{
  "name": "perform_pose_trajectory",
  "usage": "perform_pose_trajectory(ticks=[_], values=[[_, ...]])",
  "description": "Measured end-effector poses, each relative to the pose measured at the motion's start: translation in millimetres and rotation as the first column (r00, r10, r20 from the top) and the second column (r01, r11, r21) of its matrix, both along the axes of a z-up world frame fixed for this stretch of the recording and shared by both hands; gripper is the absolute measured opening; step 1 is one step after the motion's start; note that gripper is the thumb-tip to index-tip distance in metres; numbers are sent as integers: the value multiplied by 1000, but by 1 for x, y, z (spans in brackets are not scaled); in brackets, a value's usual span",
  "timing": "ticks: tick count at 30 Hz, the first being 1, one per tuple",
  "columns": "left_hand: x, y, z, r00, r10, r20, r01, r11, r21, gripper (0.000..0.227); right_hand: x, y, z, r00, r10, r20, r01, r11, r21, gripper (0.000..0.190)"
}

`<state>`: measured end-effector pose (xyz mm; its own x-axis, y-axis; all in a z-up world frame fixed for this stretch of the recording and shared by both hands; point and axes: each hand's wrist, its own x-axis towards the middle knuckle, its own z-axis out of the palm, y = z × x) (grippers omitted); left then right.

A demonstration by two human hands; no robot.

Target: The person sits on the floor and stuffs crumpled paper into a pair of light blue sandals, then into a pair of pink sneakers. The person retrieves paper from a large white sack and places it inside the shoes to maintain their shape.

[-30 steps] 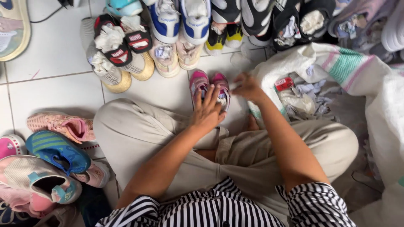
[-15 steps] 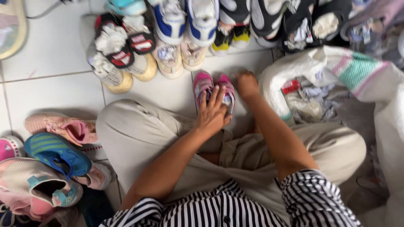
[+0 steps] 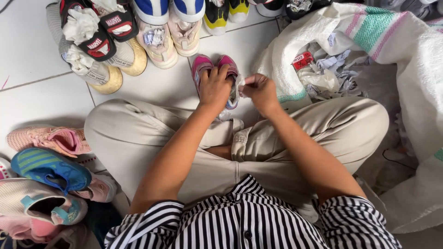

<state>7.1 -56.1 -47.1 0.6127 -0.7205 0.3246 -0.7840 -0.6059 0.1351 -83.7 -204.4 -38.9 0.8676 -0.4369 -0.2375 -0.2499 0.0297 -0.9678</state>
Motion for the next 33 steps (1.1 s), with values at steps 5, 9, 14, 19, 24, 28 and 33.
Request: perform_pose_trajectory(ticks=[5,9,14,19,24,28,33], values=[[13,-23,1,997,8,78,-23,981,194,24,-2,7,-20,997,-49,-61,28,952,-303,8],[18,-19,-10,966,-87,245,77,996,53,16,-2,13,-24,985,96,-145,-171,680,-713,15],[14,-19,-6,945,-51,324,79,994,-73,17,-18,29,-7,940,156,-304,-341,348,-873,18],[11,-30,-26,922,-20,386,53,996,-77,18,-23,31,12,873,195,-448,-483,210,-850,26],[12,-41,-37,870,32,493,-12,999,-44,18,-28,36,5,911,290,-292,-266,-126,-956,39],[15,-41,-56,866,20,500,8,998,-54,19,-35,29,4,914,327,-241,-201,-153,-968,42],[29,-23,-55,949,-55,310,81,994,-73,9,-39,23,-16,918,274,-287,-331,132,-934,37]])
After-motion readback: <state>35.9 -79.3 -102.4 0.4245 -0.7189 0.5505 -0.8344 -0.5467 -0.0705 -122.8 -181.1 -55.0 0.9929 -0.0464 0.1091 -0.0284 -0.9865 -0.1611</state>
